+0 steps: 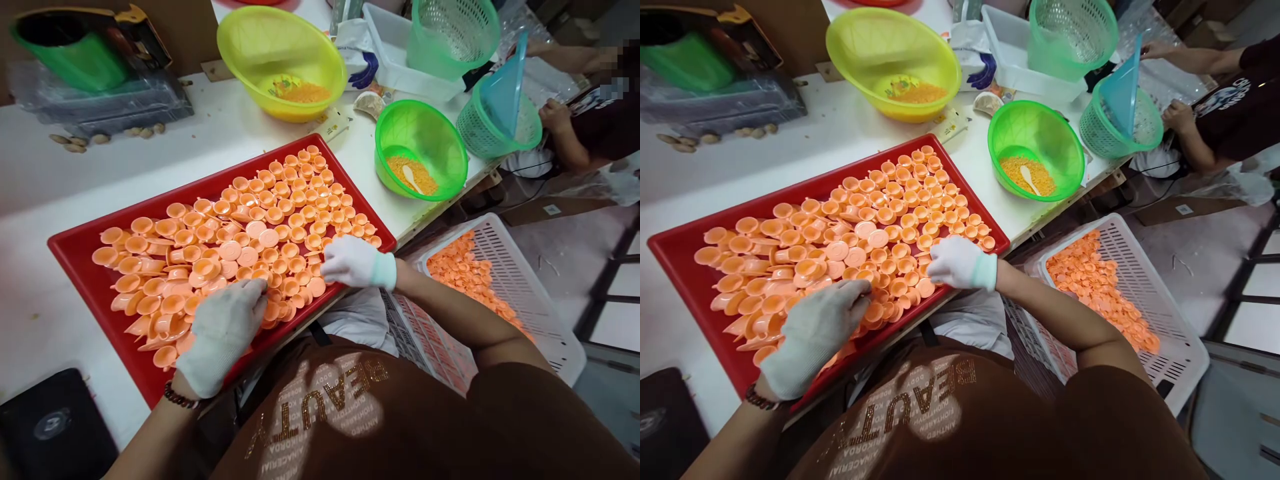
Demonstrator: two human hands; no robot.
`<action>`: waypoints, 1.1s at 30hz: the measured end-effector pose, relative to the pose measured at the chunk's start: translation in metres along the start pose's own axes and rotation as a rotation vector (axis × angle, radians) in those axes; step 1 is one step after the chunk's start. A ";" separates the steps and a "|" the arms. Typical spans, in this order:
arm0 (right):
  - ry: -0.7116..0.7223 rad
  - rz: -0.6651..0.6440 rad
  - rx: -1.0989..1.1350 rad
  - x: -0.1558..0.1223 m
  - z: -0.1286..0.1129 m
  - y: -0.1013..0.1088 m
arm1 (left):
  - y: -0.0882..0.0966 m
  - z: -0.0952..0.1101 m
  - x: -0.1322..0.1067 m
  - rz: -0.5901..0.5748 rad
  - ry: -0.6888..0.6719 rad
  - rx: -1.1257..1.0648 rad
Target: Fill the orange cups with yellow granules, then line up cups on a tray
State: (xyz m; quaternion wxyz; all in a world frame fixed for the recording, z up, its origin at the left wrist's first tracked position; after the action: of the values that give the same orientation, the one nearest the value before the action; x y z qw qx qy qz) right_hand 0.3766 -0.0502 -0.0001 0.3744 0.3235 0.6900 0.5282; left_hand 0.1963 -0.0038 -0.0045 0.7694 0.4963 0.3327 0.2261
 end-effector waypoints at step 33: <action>-0.360 0.117 -0.309 0.014 0.038 0.006 | 0.026 0.025 0.107 0.249 -0.128 -0.089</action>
State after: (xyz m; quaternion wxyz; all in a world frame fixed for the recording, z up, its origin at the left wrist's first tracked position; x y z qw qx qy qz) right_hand 0.4026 -0.0188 -0.0026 0.5051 0.3906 0.5033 0.5822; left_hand 0.2866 0.0635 -0.0040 0.7762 0.5125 0.2084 0.3023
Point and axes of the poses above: each hand's wrist, its own x-axis towards the middle knuckle, its own y-axis out of the back of the hand, z = x × y, the point moved 9 cm from there along x, towards the middle knuckle, and after that the axes turned 10 degrees about -x, right-handed, at the moved point
